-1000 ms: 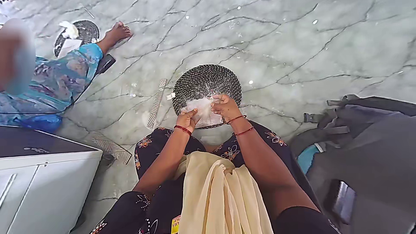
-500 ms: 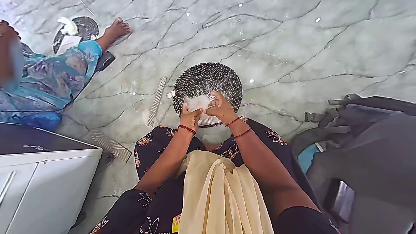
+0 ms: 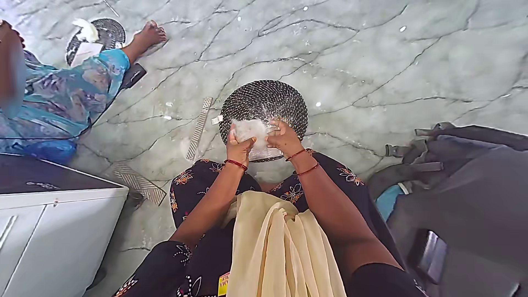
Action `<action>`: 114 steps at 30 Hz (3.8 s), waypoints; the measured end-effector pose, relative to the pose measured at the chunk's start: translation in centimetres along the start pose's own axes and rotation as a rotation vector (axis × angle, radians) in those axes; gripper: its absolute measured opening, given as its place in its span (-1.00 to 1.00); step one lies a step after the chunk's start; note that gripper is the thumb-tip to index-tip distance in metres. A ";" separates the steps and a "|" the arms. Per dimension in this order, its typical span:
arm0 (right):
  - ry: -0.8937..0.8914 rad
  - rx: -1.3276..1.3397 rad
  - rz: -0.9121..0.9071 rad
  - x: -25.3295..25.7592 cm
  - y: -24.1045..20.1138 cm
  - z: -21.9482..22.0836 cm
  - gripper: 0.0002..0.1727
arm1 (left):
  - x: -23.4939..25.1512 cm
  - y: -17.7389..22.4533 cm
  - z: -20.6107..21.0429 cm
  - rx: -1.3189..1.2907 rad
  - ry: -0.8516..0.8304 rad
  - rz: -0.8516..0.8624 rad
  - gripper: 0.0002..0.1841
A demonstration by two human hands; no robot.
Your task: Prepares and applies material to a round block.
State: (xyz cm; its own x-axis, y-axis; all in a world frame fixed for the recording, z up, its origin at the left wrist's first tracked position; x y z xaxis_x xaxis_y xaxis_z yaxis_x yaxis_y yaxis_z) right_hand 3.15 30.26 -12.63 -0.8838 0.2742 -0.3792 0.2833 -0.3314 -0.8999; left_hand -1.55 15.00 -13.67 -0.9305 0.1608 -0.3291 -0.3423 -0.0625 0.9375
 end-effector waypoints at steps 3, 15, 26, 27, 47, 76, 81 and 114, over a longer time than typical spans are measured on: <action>0.060 0.020 0.051 0.2 0.0 -0.7 -0.34 | 0.2 -0.2 -0.2 0.046 -0.015 0.026 0.06; 0.120 0.153 0.124 0.2 0.1 -1.4 -0.81 | -0.3 -0.7 -0.2 0.100 -0.082 0.033 0.08; -0.070 -0.147 -0.091 0.2 -0.4 0.5 -0.84 | -0.7 -2.4 0.7 -0.027 -0.136 -0.158 -0.32; -0.074 -0.163 -0.112 0.3 -0.3 0.6 -0.86 | -0.6 -2.5 0.8 -0.035 -0.113 -0.157 -0.23; -0.044 0.045 0.108 -0.4 0.6 0.7 -0.67 | -0.1 -2.5 0.6 -0.133 -0.032 -0.154 -0.20; 0.096 0.120 0.124 0.3 1.7 -0.2 -0.58 | 0.2 -2.0 0.2 -0.035 -0.170 -0.099 -0.31; 0.009 0.155 0.124 -0.5 1.1 0.5 -0.64 | -0.1 -1.6 0.2 0.020 -0.187 -0.126 -0.31; 0.003 -0.043 -0.048 0.3 0.0 -1.0 -0.85 | -0.7 -2.0 1.3 0.375 -0.492 -0.232 -0.14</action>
State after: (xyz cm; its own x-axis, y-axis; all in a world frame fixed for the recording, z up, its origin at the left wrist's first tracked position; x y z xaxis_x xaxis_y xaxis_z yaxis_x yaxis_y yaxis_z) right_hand 3.24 31.24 -12.96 -0.8957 0.2916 -0.3356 0.2559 -0.2789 -0.9256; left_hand -0.09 16.25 -15.18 -0.6393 0.5657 -0.5209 -0.3759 0.3610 0.8534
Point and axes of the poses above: each hand's wrist, its own x-axis towards the middle knuckle, its own z-axis out of the palm, y = z × x, the point moved 8 cm from there along x, towards the middle knuckle, and after that the axes turned 13 degrees about x, right-handed, at the moved point
